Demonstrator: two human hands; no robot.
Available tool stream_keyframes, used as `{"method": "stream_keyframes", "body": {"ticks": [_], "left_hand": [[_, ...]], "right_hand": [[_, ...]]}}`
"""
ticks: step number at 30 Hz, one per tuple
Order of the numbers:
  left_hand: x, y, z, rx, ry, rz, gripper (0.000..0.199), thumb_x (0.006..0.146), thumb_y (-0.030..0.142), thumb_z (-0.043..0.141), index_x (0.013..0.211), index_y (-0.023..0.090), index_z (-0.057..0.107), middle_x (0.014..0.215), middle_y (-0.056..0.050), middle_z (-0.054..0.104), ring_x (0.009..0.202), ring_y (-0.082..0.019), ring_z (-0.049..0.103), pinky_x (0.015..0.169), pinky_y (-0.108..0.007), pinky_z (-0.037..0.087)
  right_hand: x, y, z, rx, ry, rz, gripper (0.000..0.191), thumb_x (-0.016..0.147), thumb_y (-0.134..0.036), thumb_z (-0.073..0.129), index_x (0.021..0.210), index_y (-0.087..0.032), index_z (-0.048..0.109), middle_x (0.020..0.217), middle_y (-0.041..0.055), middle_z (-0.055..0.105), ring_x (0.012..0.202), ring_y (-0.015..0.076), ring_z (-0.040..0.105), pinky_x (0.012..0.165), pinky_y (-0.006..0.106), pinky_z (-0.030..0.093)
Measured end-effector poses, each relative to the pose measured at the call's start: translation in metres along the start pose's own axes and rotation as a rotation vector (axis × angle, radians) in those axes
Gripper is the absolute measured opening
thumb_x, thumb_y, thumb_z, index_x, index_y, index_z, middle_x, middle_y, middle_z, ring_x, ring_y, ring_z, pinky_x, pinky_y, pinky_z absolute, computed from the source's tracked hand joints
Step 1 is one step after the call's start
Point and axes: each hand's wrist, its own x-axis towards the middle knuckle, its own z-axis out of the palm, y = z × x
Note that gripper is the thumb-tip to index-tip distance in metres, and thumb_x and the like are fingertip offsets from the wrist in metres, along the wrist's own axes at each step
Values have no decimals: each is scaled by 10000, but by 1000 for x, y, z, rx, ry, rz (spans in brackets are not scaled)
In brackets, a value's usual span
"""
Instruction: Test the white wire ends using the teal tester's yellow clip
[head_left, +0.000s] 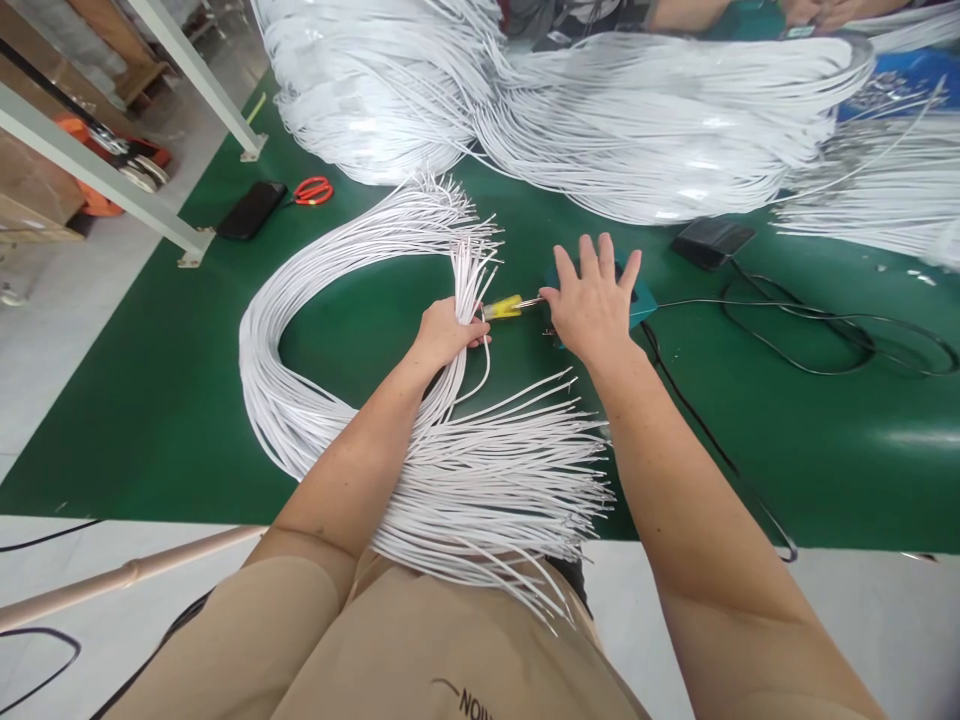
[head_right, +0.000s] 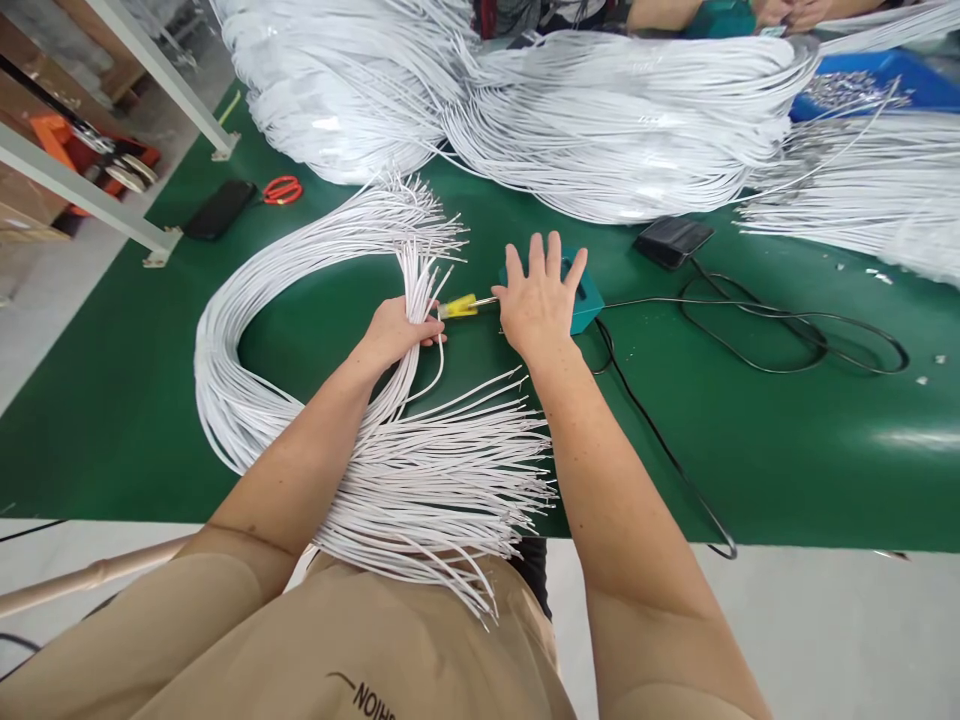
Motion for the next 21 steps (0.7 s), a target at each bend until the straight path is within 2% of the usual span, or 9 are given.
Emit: {"method": "stream_keyframes", "body": {"ticks": [4,6,8,9,11,13,15,18,21], "left_hand": [[-2,1,-4,3,9,-12,376,634,161,705,1001,132,630,717,-23,706,604,-158,688,636,-252,533],[-5,3,-6,-16,21,-19,394,623,157,711,1008,137,629,706,-16,699,605,-153,680,633,-250,527],[-8,6,-8,-76,43,-11,415,614,166,722,1016,141,623,741,-15,696,616,-144,674,612,-238,514],[-10,8,-8,-120,53,0,422,610,176,730,1016,142,621,786,-21,700,626,-136,670,601,-228,504],[-13,11,-9,-214,47,42,437,601,208,750,1013,142,620,925,-43,709,661,-115,658,613,-215,496],[-17,14,-9,-293,4,68,493,600,245,765,1054,145,603,1011,-58,705,682,-102,644,639,-218,494],[-20,16,-8,-345,-39,68,571,605,279,775,1122,150,570,1007,-59,702,673,-98,635,623,-216,476],[-23,18,-8,-374,-83,60,637,606,308,793,1175,163,546,954,-39,694,676,-98,637,602,-203,449],[-23,19,-7,-427,-117,41,618,621,335,803,1165,164,564,931,-38,699,786,-120,663,691,-213,480]], "right_hand": [[-2,6,5,-35,-19,56,524,965,-369,353,1415,-112,428,1460,223,425,1390,415,280,1058,707,144],[-3,0,0,-31,-4,61,502,961,-354,376,1391,-106,453,1431,217,458,1371,396,317,1067,670,175],[-8,-14,-10,28,21,7,443,958,-320,395,1333,-112,507,1369,199,519,1302,354,408,1059,587,257],[-13,-24,-16,82,17,-58,394,959,-291,393,1280,-122,548,1309,182,567,1231,318,472,1037,521,313],[-26,-48,-26,199,-82,-304,291,955,-231,390,1077,-153,643,1105,137,660,1026,246,560,914,396,410],[-41,-69,-31,227,-173,-595,257,937,-178,402,924,-176,659,975,95,675,919,217,560,855,366,420],[-52,-84,-31,158,-142,-696,272,926,-138,388,873,-167,653,908,85,670,873,221,549,877,389,405],[-59,-91,-31,82,-134,-660,281,907,-98,374,893,-172,644,835,71,672,800,217,550,884,405,402],[-66,-91,-34,94,-215,-576,261,883,-93,397,905,-167,647,782,73,679,742,216,576,806,394,429]]}}
